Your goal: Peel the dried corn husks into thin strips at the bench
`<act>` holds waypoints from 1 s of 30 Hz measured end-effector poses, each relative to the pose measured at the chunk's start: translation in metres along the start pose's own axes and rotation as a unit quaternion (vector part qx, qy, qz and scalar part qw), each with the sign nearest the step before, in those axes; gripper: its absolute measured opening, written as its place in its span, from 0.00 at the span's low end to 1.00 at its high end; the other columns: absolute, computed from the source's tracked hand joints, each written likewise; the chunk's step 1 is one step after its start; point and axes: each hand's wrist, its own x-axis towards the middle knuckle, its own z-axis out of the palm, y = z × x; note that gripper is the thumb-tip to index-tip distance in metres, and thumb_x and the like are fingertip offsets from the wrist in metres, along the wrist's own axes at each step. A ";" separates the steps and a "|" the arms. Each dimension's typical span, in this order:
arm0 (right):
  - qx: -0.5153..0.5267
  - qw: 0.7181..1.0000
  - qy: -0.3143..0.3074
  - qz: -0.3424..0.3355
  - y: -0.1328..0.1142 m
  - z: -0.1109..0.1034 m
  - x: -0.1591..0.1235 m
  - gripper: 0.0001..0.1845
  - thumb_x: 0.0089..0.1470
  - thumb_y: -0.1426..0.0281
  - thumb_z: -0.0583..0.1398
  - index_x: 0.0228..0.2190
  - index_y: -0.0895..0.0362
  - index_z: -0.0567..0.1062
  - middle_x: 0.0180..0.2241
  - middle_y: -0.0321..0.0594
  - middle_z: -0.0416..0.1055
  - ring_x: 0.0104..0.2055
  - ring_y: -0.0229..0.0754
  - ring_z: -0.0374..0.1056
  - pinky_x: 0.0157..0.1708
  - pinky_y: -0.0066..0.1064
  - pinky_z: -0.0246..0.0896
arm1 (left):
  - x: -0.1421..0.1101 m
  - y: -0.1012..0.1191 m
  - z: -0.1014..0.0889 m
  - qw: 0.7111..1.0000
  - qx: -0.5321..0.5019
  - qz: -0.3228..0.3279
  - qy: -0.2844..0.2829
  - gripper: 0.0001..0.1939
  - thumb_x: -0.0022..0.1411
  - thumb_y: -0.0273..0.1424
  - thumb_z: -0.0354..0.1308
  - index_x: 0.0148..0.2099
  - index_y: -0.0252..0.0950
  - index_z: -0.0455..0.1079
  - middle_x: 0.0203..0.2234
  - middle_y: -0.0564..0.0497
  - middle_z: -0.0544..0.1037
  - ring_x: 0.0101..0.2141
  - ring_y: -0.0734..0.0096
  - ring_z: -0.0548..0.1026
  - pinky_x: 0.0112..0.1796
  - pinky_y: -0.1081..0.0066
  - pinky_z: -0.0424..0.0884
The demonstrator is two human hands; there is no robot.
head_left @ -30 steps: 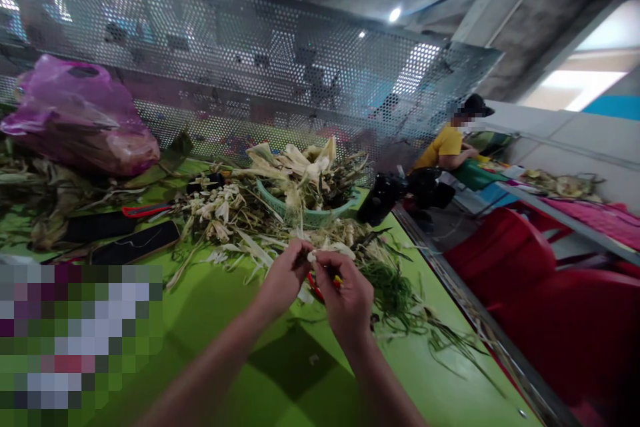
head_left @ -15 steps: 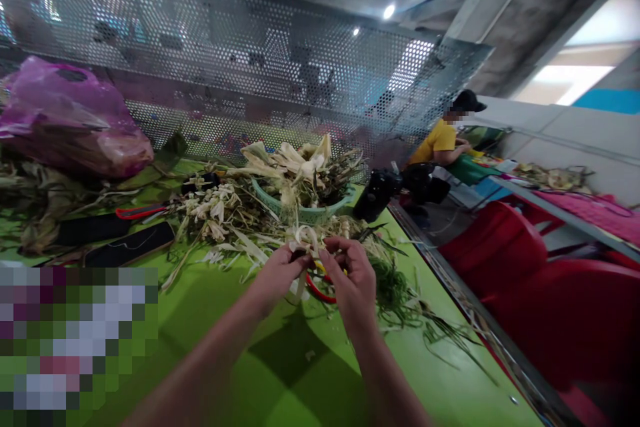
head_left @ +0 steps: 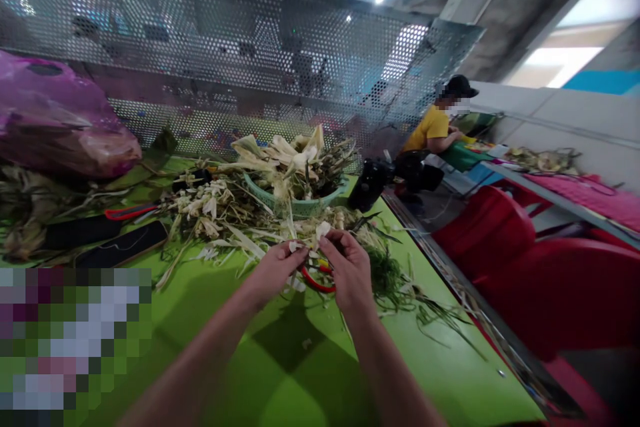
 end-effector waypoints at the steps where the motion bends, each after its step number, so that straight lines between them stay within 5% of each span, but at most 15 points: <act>1: -0.002 1.000 -0.012 0.007 -0.001 0.000 0.000 0.13 0.49 0.60 0.63 0.34 0.57 0.73 0.28 0.35 0.70 0.28 0.37 0.64 0.28 0.27 0.60 | 0.001 -0.001 -0.001 1.000 -0.007 0.001 0.013 0.16 0.52 0.42 0.61 0.32 0.32 0.70 0.22 0.54 0.72 0.24 0.77 0.65 0.29 0.75 0.62; 5: -0.051 0.996 -0.078 0.009 -0.006 0.000 0.001 0.15 0.49 0.59 0.62 0.34 0.58 0.74 0.27 0.37 0.71 0.26 0.37 0.64 0.25 0.27 0.58 | 0.003 -0.002 -0.005 0.997 -0.041 0.000 0.062 0.16 0.52 0.42 0.61 0.34 0.33 0.69 0.21 0.55 0.69 0.21 0.80 0.62 0.25 0.77 0.58; 16: -0.111 0.990 -0.087 0.009 -0.002 -0.004 0.002 0.12 0.49 0.61 0.62 0.26 0.58 0.73 0.21 0.34 0.64 0.22 0.35 0.57 0.21 0.25 0.53 | 0.002 0.009 -0.008 0.986 -0.099 -0.029 0.134 0.13 0.53 0.39 0.59 0.30 0.34 0.65 0.18 0.57 0.66 0.17 0.81 0.60 0.20 0.78 0.56; 21: -0.118 0.989 -0.082 -0.024 -0.005 -0.004 0.003 0.15 0.50 0.59 0.62 0.36 0.57 0.74 0.30 0.39 0.69 0.27 0.38 0.62 0.24 0.26 0.57 | 0.002 0.005 -0.006 0.996 0.007 0.025 0.082 0.12 0.54 0.38 0.58 0.32 0.34 0.69 0.20 0.55 0.70 0.21 0.77 0.64 0.24 0.76 0.61; 30: -0.048 0.998 -0.035 0.005 0.005 -0.005 0.006 0.13 0.47 0.61 0.64 0.26 0.58 0.69 0.22 0.33 0.64 0.24 0.35 0.60 0.24 0.26 0.56 | -0.002 0.003 -0.002 0.995 0.077 0.031 -0.049 0.15 0.56 0.40 0.58 0.38 0.34 0.73 0.32 0.48 0.76 0.35 0.67 0.70 0.40 0.70 0.64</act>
